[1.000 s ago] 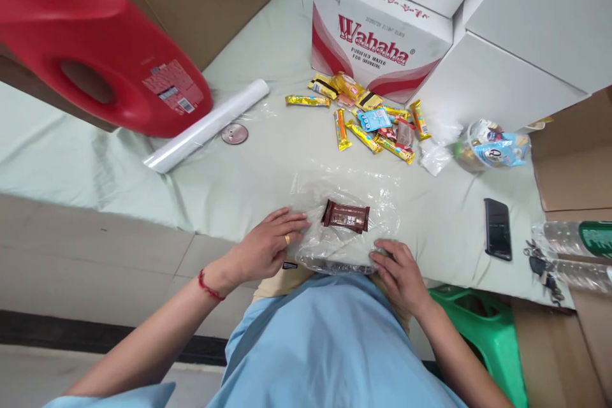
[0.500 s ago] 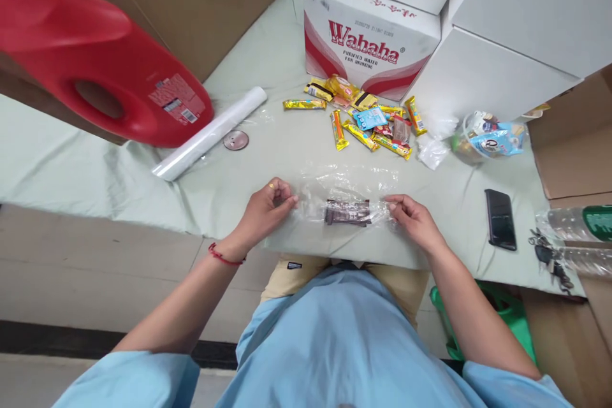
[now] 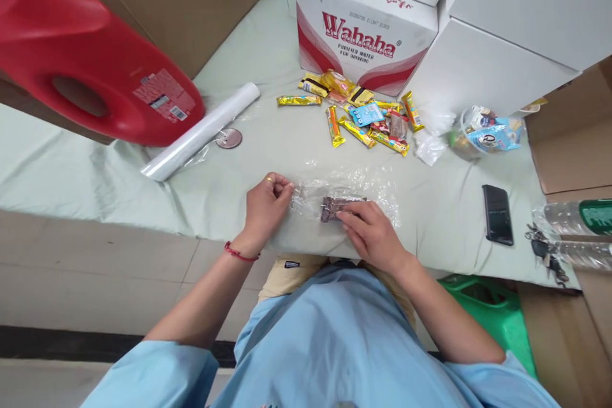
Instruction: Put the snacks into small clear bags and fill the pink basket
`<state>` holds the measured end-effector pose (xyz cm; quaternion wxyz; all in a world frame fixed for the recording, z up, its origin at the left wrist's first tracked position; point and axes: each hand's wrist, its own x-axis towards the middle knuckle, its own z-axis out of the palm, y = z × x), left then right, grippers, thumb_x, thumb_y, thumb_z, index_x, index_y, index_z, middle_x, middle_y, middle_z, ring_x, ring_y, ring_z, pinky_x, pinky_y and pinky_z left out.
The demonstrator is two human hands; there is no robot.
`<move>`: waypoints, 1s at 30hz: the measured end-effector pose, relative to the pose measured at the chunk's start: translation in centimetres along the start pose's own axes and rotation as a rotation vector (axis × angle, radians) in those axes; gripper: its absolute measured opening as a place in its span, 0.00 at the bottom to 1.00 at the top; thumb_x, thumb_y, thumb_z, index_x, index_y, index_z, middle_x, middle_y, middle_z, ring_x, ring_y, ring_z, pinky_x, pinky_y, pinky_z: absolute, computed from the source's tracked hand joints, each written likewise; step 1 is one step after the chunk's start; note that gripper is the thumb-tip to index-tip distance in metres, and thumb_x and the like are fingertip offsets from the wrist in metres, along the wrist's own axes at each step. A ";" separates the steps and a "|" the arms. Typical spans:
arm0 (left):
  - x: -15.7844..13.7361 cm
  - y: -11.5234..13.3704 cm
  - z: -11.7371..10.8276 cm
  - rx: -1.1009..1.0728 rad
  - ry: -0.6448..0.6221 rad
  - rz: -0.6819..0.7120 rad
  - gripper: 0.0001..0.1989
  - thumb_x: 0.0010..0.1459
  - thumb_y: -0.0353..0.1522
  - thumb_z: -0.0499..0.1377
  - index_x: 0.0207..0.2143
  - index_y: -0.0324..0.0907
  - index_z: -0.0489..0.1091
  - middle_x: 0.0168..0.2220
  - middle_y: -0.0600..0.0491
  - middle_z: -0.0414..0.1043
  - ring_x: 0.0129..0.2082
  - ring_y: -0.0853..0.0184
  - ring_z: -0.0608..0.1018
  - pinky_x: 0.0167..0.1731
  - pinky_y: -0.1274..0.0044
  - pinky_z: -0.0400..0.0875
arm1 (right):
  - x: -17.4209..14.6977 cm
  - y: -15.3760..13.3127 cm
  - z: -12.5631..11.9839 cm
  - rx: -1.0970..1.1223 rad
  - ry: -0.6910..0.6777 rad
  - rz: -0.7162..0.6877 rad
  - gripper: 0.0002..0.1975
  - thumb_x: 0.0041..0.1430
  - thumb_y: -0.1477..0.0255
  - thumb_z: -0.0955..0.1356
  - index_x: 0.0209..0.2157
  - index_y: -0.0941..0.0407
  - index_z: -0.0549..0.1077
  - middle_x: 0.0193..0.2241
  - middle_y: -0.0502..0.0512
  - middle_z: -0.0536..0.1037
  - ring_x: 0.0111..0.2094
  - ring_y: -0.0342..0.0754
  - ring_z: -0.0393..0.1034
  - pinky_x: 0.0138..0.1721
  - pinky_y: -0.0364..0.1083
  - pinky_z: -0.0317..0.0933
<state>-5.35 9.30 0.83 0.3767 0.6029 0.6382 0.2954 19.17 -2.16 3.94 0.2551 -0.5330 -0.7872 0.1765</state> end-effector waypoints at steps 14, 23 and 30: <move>-11.3 2.9 1.2 0.131 0.050 0.991 0.20 0.65 0.23 0.55 0.55 0.49 0.68 0.43 0.48 0.79 0.46 0.61 0.82 0.46 0.66 0.79 | 3.6 0.1 2.5 -0.144 -0.123 0.059 0.12 0.71 0.69 0.69 0.53 0.51 0.80 0.55 0.61 0.78 0.54 0.61 0.64 0.51 0.60 0.64; -8.0 0.9 6.4 0.304 -0.054 0.601 0.23 0.74 0.32 0.51 0.69 0.43 0.64 0.64 0.40 0.74 0.61 0.53 0.76 0.57 0.59 0.71 | 4.3 2.2 0.8 0.153 -0.159 0.070 0.15 0.72 0.74 0.64 0.54 0.55 0.79 0.54 0.61 0.80 0.56 0.55 0.71 0.60 0.56 0.66; -8.0 1.0 6.3 0.463 -0.092 0.670 0.25 0.67 0.26 0.55 0.64 0.47 0.72 0.65 0.44 0.73 0.62 0.52 0.75 0.57 0.58 0.66 | 8.9 6.8 -0.9 -0.205 -0.121 0.269 0.25 0.66 0.71 0.70 0.63 0.60 0.72 0.57 0.69 0.76 0.57 0.64 0.67 0.61 0.60 0.62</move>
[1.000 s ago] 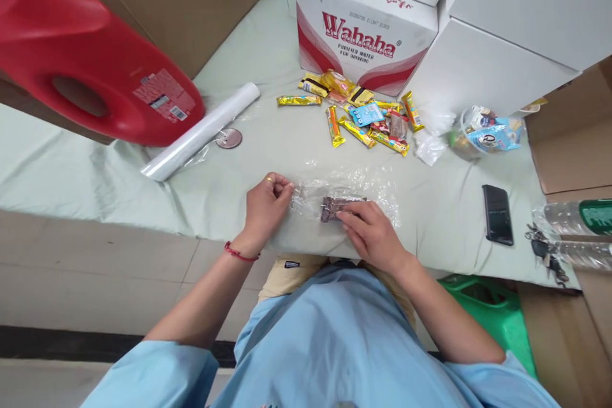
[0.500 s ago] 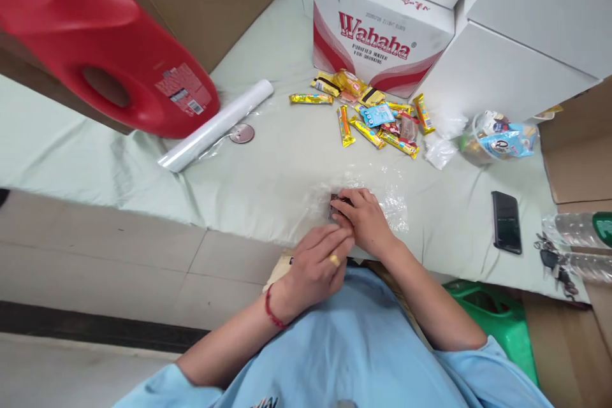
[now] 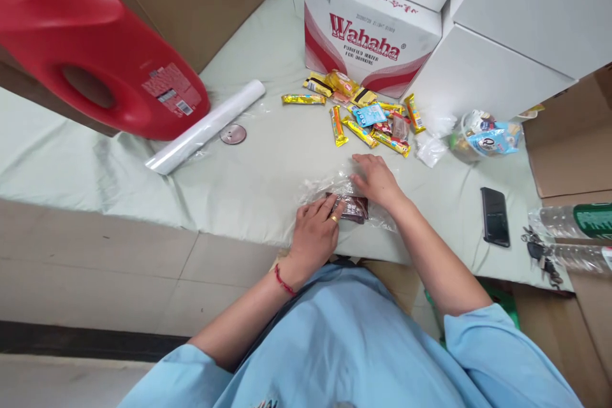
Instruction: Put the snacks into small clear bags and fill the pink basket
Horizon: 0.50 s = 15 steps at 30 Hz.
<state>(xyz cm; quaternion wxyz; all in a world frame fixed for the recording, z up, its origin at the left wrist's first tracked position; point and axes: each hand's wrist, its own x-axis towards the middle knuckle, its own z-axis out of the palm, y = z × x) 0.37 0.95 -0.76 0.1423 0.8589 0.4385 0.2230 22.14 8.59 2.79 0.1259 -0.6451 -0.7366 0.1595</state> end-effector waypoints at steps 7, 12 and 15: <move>0.5 0.1 -0.3 0.013 -0.009 0.012 0.24 0.65 0.25 0.54 0.61 0.46 0.74 0.63 0.45 0.76 0.60 0.53 0.76 0.55 0.58 0.68 | 3.6 1.2 -0.4 0.180 -0.244 0.136 0.12 0.57 0.69 0.75 0.42 0.58 0.79 0.26 0.49 0.74 0.33 0.49 0.67 0.36 0.45 0.59; 0.6 0.1 -0.5 0.007 -0.007 0.013 0.25 0.65 0.25 0.54 0.62 0.47 0.74 0.64 0.45 0.75 0.60 0.52 0.76 0.56 0.57 0.68 | 2.2 -0.2 -2.8 0.300 -0.235 -0.008 0.05 0.59 0.70 0.73 0.35 0.57 0.77 0.29 0.47 0.71 0.29 0.43 0.64 0.34 0.43 0.57; 0.6 0.2 -0.6 -0.001 -0.016 0.014 0.25 0.65 0.24 0.54 0.62 0.47 0.74 0.63 0.45 0.75 0.61 0.53 0.75 0.56 0.58 0.68 | -0.9 -2.3 -3.6 0.207 -0.170 -0.211 0.03 0.63 0.76 0.69 0.37 0.56 0.76 0.38 0.53 0.72 0.34 0.45 0.68 0.38 0.44 0.60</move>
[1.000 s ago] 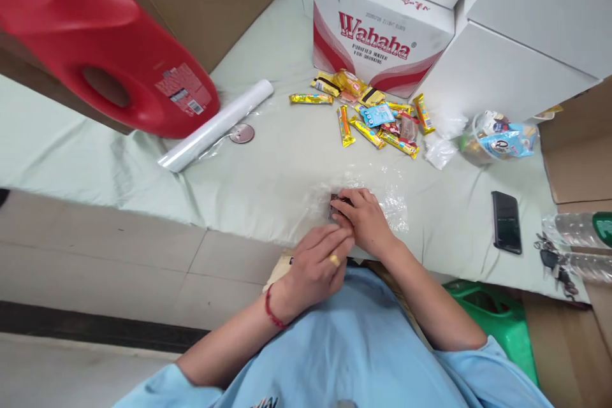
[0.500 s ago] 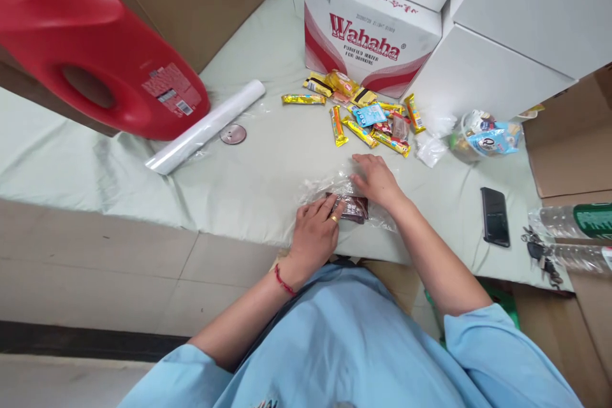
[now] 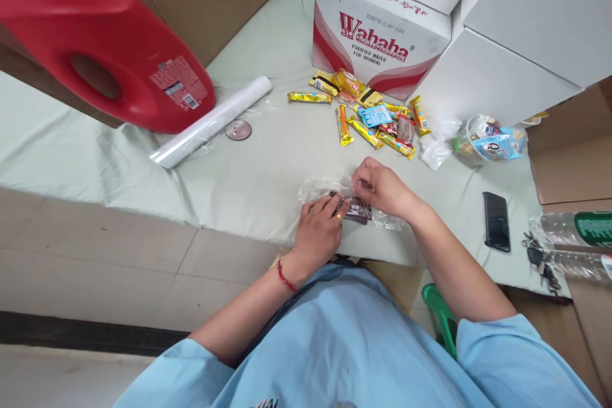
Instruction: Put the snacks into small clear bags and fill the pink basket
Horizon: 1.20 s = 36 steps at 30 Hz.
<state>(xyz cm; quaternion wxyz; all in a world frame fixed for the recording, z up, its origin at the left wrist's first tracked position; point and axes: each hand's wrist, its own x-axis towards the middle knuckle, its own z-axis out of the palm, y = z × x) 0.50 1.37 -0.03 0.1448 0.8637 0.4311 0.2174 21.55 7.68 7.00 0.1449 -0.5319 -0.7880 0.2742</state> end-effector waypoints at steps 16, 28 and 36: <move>1.9 -6.3 -2.2 -0.318 0.207 -0.322 0.31 0.61 0.34 0.62 0.67 0.44 0.65 0.66 0.42 0.69 0.67 0.52 0.70 0.66 0.56 0.66 | -5.7 -1.5 6.6 -0.103 0.034 -0.073 0.21 0.62 0.86 0.62 0.47 0.54 0.79 0.44 0.57 0.78 0.45 0.53 0.70 0.46 0.49 0.66; 0.4 -10.8 -4.3 -0.302 -0.023 -0.082 0.12 0.52 0.24 0.54 0.24 0.45 0.73 0.38 0.53 0.82 0.58 0.55 0.76 0.69 0.50 0.57 | -7.3 -3.6 5.6 -0.065 0.013 0.052 0.21 0.74 0.69 0.65 0.65 0.56 0.70 0.53 0.64 0.76 0.51 0.58 0.68 0.54 0.56 0.68; 2.1 -8.5 -3.5 -0.279 0.017 -0.380 0.20 0.60 0.42 0.64 0.52 0.43 0.75 0.69 0.41 0.64 0.75 0.43 0.54 0.72 0.46 0.48 | -6.9 -5.1 5.6 -0.180 -0.056 0.142 0.23 0.72 0.71 0.66 0.66 0.56 0.71 0.52 0.63 0.75 0.51 0.59 0.67 0.55 0.57 0.68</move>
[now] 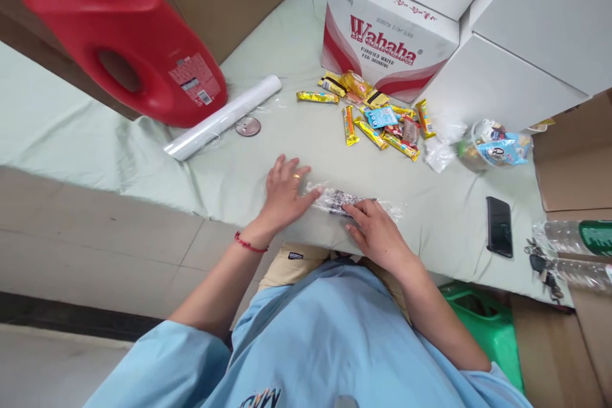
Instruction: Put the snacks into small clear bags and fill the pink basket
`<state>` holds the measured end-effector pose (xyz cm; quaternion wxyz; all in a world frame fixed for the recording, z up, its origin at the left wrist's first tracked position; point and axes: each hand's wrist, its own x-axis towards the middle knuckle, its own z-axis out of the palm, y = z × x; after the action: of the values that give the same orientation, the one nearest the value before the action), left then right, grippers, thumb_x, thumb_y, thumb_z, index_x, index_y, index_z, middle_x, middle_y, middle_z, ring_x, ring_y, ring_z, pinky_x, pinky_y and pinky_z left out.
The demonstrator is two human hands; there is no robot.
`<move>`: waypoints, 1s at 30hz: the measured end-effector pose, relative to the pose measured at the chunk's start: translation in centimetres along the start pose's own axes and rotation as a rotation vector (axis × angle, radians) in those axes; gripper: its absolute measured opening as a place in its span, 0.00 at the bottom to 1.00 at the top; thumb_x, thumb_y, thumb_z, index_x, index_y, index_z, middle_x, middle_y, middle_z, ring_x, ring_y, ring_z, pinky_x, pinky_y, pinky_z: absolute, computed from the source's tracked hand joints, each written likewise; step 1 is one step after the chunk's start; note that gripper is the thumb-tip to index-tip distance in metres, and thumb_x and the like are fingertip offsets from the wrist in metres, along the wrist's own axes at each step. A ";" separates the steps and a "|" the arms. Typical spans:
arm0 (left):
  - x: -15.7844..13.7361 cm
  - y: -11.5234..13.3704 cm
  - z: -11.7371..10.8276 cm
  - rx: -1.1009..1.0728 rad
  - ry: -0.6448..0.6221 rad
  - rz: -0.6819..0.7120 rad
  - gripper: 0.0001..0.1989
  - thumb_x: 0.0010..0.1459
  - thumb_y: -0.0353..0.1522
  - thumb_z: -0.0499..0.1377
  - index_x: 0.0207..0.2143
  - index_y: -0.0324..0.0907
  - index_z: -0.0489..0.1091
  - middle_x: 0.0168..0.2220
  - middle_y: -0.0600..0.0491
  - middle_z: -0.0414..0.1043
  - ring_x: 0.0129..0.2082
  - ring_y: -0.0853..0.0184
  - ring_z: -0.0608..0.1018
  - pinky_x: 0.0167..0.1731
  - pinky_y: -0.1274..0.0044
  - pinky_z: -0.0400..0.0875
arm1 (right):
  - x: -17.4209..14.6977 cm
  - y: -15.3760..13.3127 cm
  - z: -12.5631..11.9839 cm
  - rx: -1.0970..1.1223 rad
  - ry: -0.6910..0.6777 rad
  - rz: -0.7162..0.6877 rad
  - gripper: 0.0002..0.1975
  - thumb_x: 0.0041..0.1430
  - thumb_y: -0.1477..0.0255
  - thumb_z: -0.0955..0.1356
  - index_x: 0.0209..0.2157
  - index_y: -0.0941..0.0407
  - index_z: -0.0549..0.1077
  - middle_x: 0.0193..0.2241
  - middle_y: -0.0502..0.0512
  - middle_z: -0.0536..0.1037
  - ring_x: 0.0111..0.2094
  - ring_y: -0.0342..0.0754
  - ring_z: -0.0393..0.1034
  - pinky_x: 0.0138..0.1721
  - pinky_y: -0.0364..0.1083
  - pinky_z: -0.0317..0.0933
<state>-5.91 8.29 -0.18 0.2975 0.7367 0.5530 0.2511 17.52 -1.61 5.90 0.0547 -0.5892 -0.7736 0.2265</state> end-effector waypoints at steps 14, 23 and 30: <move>-2.8 8.5 2.2 -0.269 -0.081 0.109 0.08 0.53 0.22 0.56 0.31 0.44 0.69 0.35 0.53 0.78 0.36 0.65 0.79 0.39 0.73 0.73 | -0.9 -0.3 0.8 0.020 0.071 0.026 0.19 0.68 0.76 0.67 0.58 0.57 0.78 0.52 0.65 0.75 0.50 0.60 0.68 0.51 0.59 0.68; -7.6 7.9 6.6 0.291 -0.145 0.506 0.28 0.68 0.28 0.51 0.70 0.39 0.63 0.72 0.43 0.63 0.70 0.56 0.67 0.72 0.52 0.49 | -2.2 3.8 1.3 0.472 0.426 0.147 0.11 0.69 0.70 0.66 0.44 0.51 0.82 0.46 0.56 0.81 0.45 0.51 0.78 0.49 0.51 0.72; -8.0 7.5 7.6 0.441 -0.184 0.513 0.32 0.68 0.26 0.49 0.73 0.36 0.56 0.76 0.45 0.53 0.74 0.59 0.61 0.66 0.53 0.59 | -1.7 4.8 2.4 0.359 0.625 0.381 0.13 0.65 0.65 0.68 0.46 0.54 0.81 0.43 0.56 0.74 0.28 0.45 0.66 0.36 0.49 0.71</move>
<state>2.28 -2.21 -0.46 0.1069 0.9177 0.3616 0.1246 21.46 -2.90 2.06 0.3463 -0.7437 -0.5447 0.1742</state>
